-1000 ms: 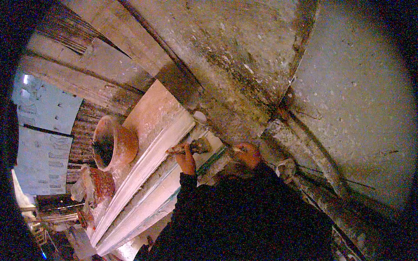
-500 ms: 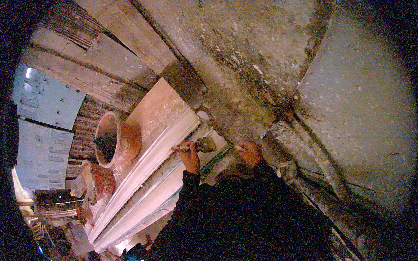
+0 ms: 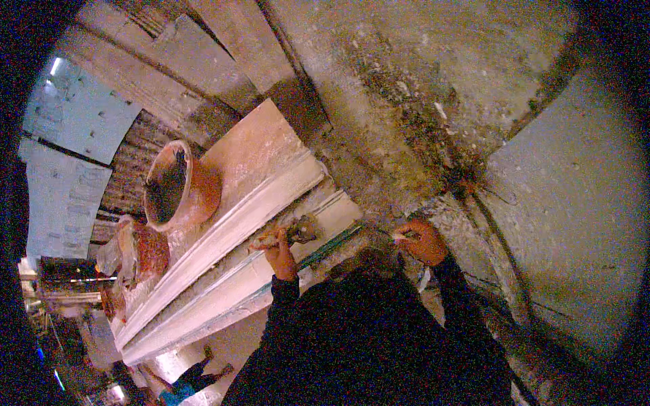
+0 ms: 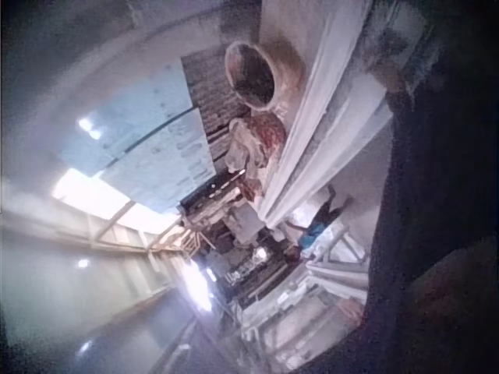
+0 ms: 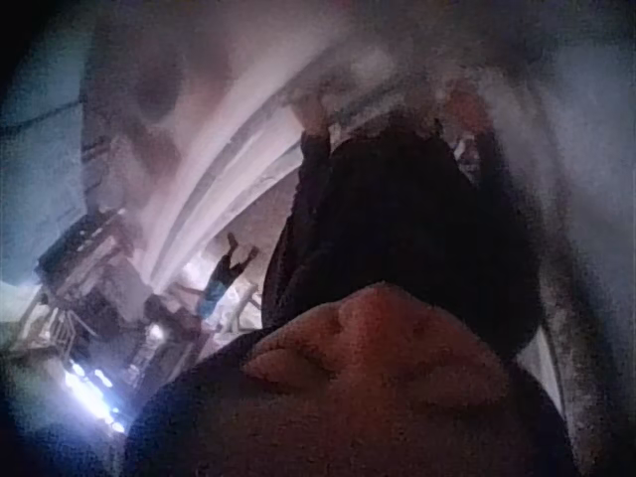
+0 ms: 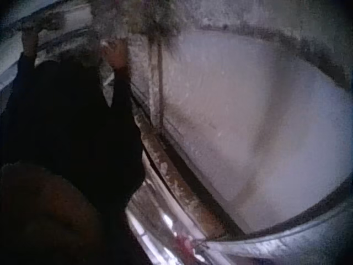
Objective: The person uses a putty knife to apply a white compound along the edges of a long white molding piece resting on a workbench. The person repeatedly scrapes the compound from a smaller tool onto the molding and smooths it along the length of the piece.
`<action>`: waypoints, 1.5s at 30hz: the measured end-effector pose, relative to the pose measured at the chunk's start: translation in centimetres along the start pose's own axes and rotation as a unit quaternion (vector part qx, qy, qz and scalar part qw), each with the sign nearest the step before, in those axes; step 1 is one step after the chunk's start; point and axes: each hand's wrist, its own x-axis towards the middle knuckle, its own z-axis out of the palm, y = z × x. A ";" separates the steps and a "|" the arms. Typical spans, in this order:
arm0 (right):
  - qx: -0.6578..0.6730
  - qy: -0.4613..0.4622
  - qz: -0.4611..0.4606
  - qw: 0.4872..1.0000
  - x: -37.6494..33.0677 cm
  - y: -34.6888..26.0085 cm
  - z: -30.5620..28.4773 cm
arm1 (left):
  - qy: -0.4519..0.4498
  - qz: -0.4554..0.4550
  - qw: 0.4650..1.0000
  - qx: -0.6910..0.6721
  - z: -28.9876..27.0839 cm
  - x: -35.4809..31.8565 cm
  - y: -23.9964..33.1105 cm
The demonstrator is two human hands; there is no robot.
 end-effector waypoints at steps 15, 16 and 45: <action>-0.129 -0.219 -0.083 0.964 9.0 -2.8 1.7 | 0.200 -0.027 0.979 -0.031 -9.9 -6.6 1.2; -0.139 -0.243 -0.097 0.955 9.3 -3.3 2.7 | 0.221 -0.043 0.973 -0.050 -10.0 -7.1 1.5; -0.183 -0.312 -0.298 0.883 6.1 -10.7 24.5 | 0.532 -0.058 0.841 -0.082 -13.2 -16.7 -0.4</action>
